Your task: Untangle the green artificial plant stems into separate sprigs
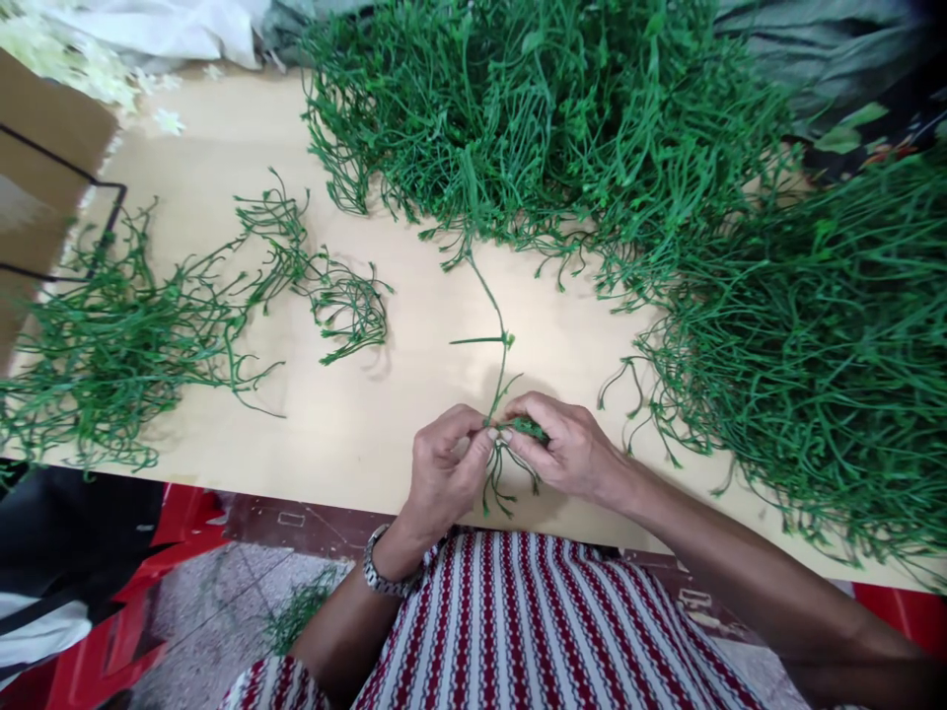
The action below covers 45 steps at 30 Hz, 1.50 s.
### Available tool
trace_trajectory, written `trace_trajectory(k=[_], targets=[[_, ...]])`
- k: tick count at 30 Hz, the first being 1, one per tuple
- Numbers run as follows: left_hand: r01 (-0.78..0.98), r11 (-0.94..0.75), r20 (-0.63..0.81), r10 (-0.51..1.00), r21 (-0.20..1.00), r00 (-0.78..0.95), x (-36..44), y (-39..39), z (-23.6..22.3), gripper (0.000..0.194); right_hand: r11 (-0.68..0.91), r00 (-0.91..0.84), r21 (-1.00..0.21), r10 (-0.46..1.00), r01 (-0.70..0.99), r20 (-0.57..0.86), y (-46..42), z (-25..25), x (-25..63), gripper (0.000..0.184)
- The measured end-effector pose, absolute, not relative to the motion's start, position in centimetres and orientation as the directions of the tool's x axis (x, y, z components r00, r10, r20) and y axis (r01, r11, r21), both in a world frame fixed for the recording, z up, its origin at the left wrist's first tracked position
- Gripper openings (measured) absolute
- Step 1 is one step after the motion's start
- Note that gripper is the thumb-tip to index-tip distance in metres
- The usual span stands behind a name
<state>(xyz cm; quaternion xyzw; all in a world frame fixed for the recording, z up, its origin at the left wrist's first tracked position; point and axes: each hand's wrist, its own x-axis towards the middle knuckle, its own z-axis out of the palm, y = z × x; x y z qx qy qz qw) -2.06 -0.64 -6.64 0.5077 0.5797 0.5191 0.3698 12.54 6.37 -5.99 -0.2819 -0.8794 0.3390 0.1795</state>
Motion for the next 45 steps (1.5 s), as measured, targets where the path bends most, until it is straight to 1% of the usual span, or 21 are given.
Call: trace_trajectory(k=[4,7,10,12,13,16,18,22,24,26,28,30,31,33,35,37,39,41,42,45], targets=[[0.198,-0.022,0.072,0.966,0.98,-0.248,-1.6,-0.8,-6.8,0.01,0.601,-0.773,-0.701,0.624,0.384,0.113,5.9,-5.9,12.0,0.018],[0.274,0.017,0.054,0.967,0.962,-0.248,-1.3,-0.7,-6.6,0.013,0.586,-0.757,-0.671,0.651,0.455,0.055,5.5,-5.9,11.9,0.016],[0.441,0.001,0.078,0.984,0.898,-0.161,-1.6,-0.3,-6.2,0.017,0.652,-0.787,-0.589,0.616,0.478,0.043,5.7,-6.1,12.0,0.016],[0.528,-0.058,0.103,0.993,0.847,-0.056,-2.2,0.0,-5.8,0.018,0.723,-0.824,-0.531,0.561,0.442,0.077,6.1,-6.0,12.1,0.014],[0.541,-0.095,0.108,0.994,0.836,0.007,-2.5,0.2,-5.6,0.018,0.76,-0.846,-0.506,0.523,0.408,0.102,6.4,-5.9,12.2,0.014],[0.498,-0.176,0.1,0.98,0.849,0.174,-3.2,0.7,-5.1,0.02,0.85,-0.909,-0.454,0.379,0.267,0.174,7.2,-5.3,12.6,0.017],[0.445,-0.18,0.072,0.966,0.877,0.249,-3.5,0.8,-5.0,0.022,0.88,-0.941,-0.44,0.284,0.18,0.183,7.8,-4.8,12.8,0.019],[0.318,-0.087,-0.038,0.93,0.944,0.367,-3.6,0.6,-5.0,0.022,0.909,-0.989,-0.412,0.115,0.066,0.094,8.8,-4.2,13.4,0.02],[0.241,-0.022,-0.088,0.897,0.97,0.434,-3.8,0.5,-4.9,0.023,0.919,-0.999,-0.395,0.035,0.016,0.041,9.5,-4.0,13.8,0.017],[0.158,0.066,-0.13,0.892,0.985,0.434,-4.1,0.7,-4.7,0.023,0.928,-1.0,-0.371,0.01,0.007,0.006,10.3,-3.7,14.0,0.018],[0.06,0.175,-0.185,0.92,0.983,0.345,-4.6,1.1,-4.5,0.022,0.932,-0.998,-0.355,0.069,0.067,-0.006,10.9,-3.5,14.2,0.02],[-0.05,0.267,-0.249,0.942,0.962,0.227,-5.0,1.6,-4.5,0.022,0.913,-0.986,-0.383,0.166,0.142,0.031,11.2,-3.3,14.3,0.017],[-0.094,0.293,-0.273,0.945,0.951,0.178,-5.1,1.8,-4.6,0.023,0.886,-0.974,-0.429,0.219,0.173,0.06,11.1,-3.4,14.2,0.016],[-0.162,0.314,-0.304,0.949,0.936,0.082,-5.3,2.2,-4.9,0.024,0.784,-0.93,-0.575,0.352,0.233,0.103,10.6,-3.6,14.1,0.015],[-0.194,0.322,-0.329,0.944,0.927,-0.005,-5.2,2.3,-5.3,0.024,0.628,-0.86,-0.714,0.505,0.311,0.07,9.9,-3.9,13.8,0.016],[-0.189,0.336,-0.352,0.934,0.923,-0.057,-5.0,2.3,-5.6,0.023,0.494,-0.789,-0.779,0.615,0.387,-0.002,9.2,-4.0,13.4,0.015],[-0.148,0.342,-0.358,0.929,0.928,-0.092,-4.8,2.3,-5.7,0.024,0.434,-0.743,-0.787,0.667,0.439,-0.047,8.5,-3.9,12.9,0.015],[-0.109,0.336,-0.348,0.928,0.936,-0.135,-4.5,2.2,-5.7,0.026,0.439,-0.725,-0.765,0.687,0.472,-0.053,7.9,-3.7,12.3,0.013],[-0.099,0.334,-0.346,0.925,0.937,-0.156,-4.4,2.2,-5.7,0.026,0.457,-0.72,-0.741,0.692,0.492,-0.051,7.6,-3.7,12.0,0.013],[-0.096,0.347,-0.36,0.913,0.933,-0.195,-3.8,2.0,-5.5,0.021,0.533,-0.71,-0.616,0.702,0.58,-0.061,7.0,-4.2,11.2,0.022]])
